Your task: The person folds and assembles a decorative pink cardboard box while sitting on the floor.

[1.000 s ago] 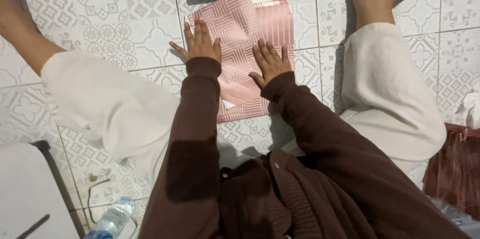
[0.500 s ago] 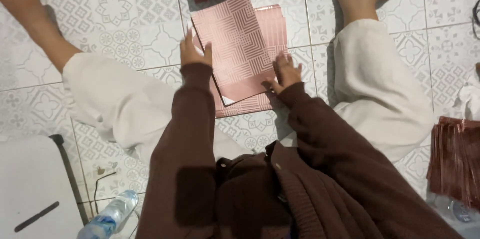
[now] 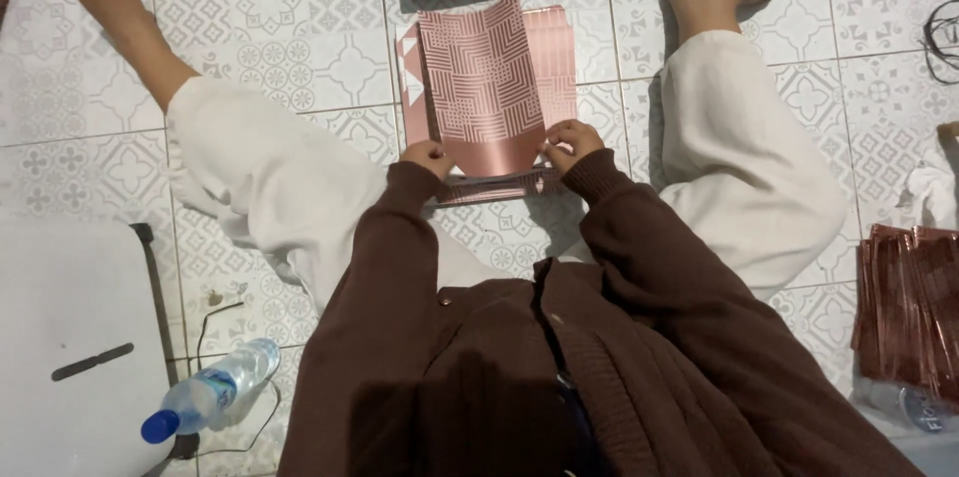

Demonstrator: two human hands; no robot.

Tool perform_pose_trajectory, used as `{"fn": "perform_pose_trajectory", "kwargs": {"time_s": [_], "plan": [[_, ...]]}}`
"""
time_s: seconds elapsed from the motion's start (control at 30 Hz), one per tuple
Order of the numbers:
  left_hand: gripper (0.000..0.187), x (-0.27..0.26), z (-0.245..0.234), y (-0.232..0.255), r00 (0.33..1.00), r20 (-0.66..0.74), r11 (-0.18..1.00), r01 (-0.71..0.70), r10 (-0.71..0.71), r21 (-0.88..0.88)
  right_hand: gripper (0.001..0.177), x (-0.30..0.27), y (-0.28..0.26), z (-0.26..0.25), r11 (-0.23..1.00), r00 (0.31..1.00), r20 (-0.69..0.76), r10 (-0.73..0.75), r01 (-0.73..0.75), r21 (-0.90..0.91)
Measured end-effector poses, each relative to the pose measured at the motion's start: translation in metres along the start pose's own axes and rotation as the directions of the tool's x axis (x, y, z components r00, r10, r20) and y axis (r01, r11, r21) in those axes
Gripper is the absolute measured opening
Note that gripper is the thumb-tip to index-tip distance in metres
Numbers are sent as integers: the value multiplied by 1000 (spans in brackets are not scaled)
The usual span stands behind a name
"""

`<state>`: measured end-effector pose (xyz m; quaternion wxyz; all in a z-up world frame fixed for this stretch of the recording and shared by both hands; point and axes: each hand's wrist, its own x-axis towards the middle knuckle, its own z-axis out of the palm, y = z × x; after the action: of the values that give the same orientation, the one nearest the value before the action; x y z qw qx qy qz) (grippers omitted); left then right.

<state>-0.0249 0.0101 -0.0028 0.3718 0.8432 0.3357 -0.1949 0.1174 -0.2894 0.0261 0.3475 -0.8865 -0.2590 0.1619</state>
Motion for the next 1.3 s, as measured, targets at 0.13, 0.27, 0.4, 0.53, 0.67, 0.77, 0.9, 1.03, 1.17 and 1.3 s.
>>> {"fn": "perform_pose_trajectory", "kwargs": {"time_s": [0.13,0.27,0.4,0.53,0.67,0.77,0.9,1.03,1.17,1.3], "plan": [[26,-53,-50,26,994,-102,811,-91,39,-578,14,-11,-23,-18,911,928,-276,-252,324,257],[43,-124,-104,75,951,-227,493,-304,210,-815,32,-23,-79,-58,827,883,-298,-363,453,334],[51,-110,-106,77,715,-485,226,-651,504,-725,55,-32,-133,-83,801,822,-342,-455,546,246],[68,-99,-114,93,664,-550,269,-728,506,-631,50,-28,-154,-94,776,790,-326,-519,595,208],[96,-97,-96,93,716,-603,391,-697,352,-600,60,-32,-140,-90,726,760,-365,-538,638,257],[114,-98,-79,99,681,-657,332,-732,324,-595,69,-43,-136,-94,729,794,-370,-483,598,333],[139,-134,-76,137,496,-787,407,-846,366,-344,75,-50,-138,-94,732,783,-420,-458,600,322],[111,-173,-55,166,246,-779,617,-756,577,219,73,-53,-140,-106,714,747,-429,-507,643,277],[74,-169,-35,181,92,-752,548,-742,653,386,64,-46,-141,-127,730,750,-334,-570,650,213],[28,-150,-42,177,133,-649,475,-791,749,386,58,-35,-155,-154,769,752,-180,-634,636,-53]]}}
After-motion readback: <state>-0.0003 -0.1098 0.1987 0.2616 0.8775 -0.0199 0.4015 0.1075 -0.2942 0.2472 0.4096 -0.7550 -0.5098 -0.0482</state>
